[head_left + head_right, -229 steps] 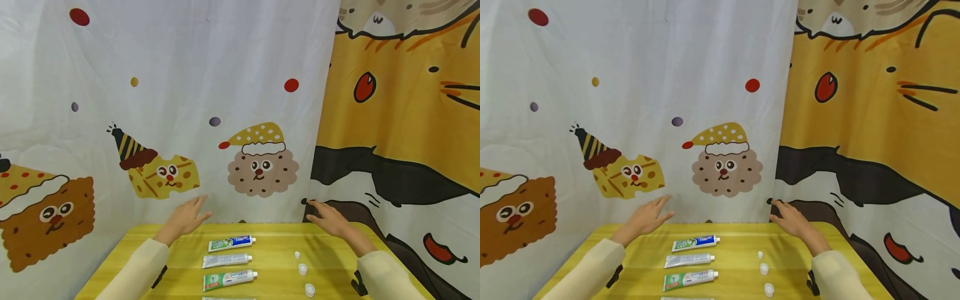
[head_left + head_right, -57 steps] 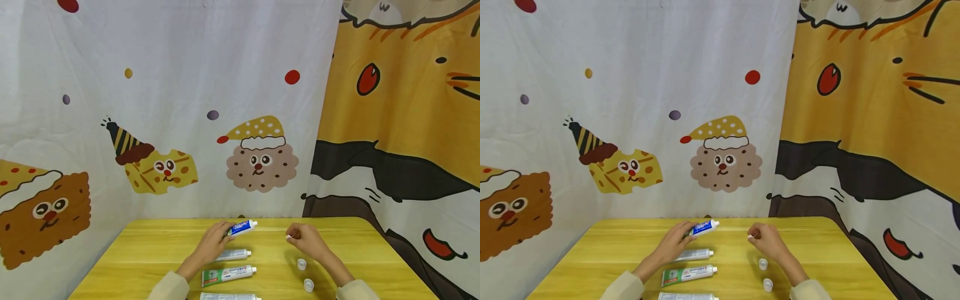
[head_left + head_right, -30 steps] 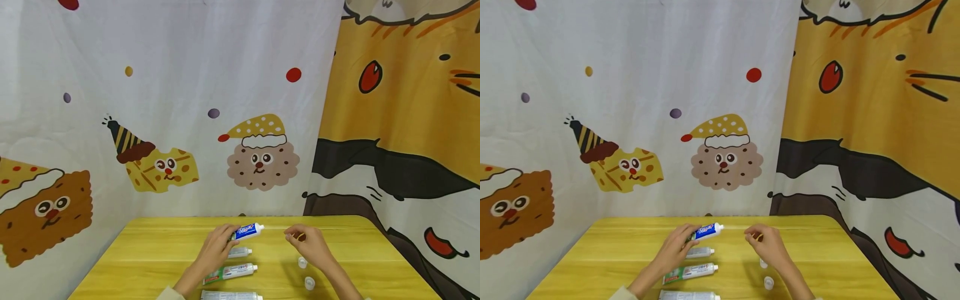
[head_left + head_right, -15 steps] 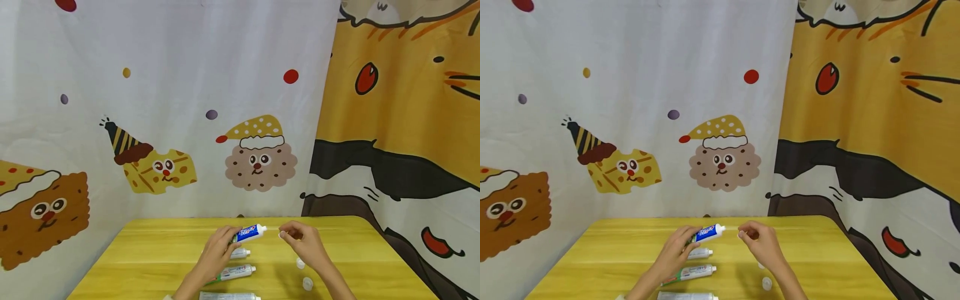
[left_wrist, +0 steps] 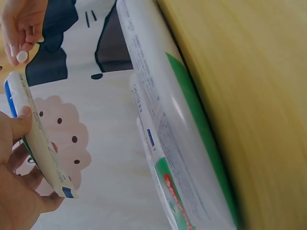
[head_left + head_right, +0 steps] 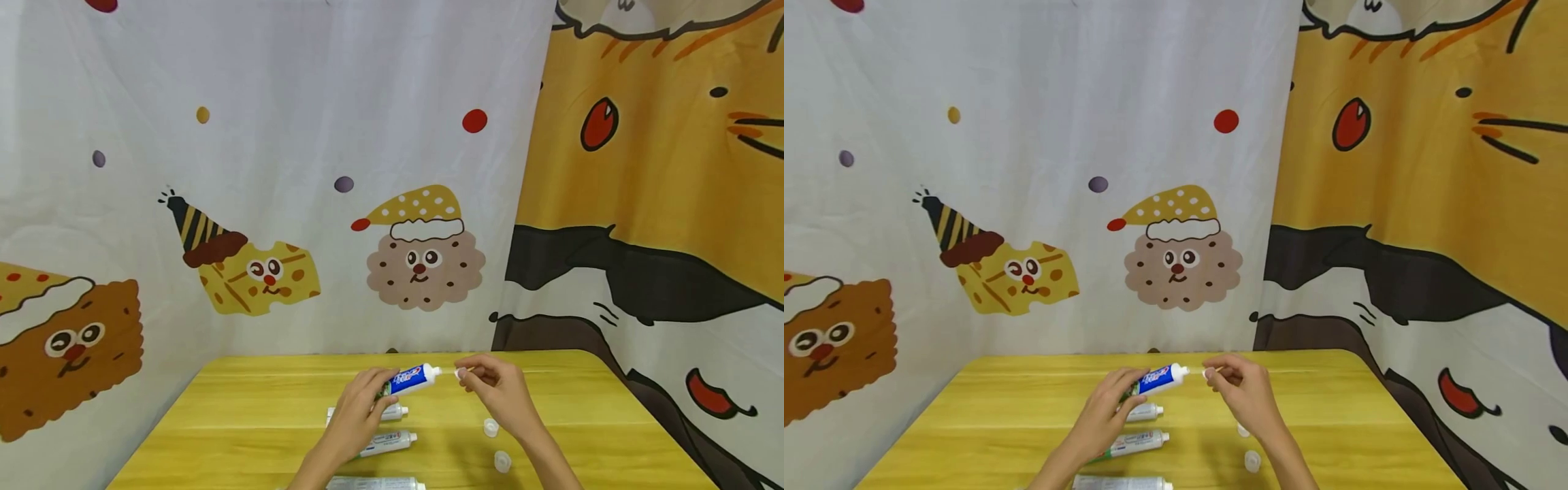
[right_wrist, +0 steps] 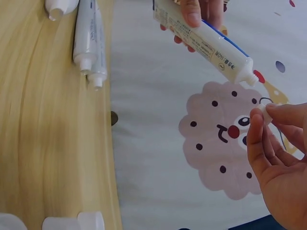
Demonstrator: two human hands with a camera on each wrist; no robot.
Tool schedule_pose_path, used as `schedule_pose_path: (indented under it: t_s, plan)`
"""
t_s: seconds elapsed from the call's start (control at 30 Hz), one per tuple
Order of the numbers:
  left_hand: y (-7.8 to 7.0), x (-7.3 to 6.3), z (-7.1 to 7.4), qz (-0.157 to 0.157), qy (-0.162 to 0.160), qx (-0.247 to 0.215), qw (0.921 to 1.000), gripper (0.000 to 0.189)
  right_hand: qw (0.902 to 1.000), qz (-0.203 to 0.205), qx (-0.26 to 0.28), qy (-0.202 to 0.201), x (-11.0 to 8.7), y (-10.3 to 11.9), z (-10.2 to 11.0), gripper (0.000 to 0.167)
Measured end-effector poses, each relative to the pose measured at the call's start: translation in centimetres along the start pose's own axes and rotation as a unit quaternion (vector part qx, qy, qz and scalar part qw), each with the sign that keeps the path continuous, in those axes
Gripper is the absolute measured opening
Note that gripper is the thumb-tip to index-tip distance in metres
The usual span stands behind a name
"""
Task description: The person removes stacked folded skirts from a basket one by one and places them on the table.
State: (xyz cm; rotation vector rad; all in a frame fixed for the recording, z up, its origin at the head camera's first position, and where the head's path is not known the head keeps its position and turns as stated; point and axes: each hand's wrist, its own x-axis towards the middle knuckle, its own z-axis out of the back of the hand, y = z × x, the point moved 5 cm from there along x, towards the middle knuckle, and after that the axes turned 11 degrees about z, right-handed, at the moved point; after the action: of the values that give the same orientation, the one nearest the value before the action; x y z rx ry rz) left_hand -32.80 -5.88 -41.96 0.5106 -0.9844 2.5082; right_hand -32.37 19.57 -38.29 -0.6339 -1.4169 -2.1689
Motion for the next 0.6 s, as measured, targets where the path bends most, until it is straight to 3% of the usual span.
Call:
schedule_pose_path:
  t_s: [0.23,0.6]
  plan:
    - [-0.3,-0.2,0.2,-0.013,-0.018,-0.012,0.9997,0.039,0.9994,-0.014,0.03,-0.005,-0.1,0.7,-0.2,0.013]
    - [-0.9,-0.2,0.1,-0.014,-0.007,-0.024,0.9996,0.041,0.9972,0.01,0.066,-0.032,-0.2,1.6,-0.9,0.019]
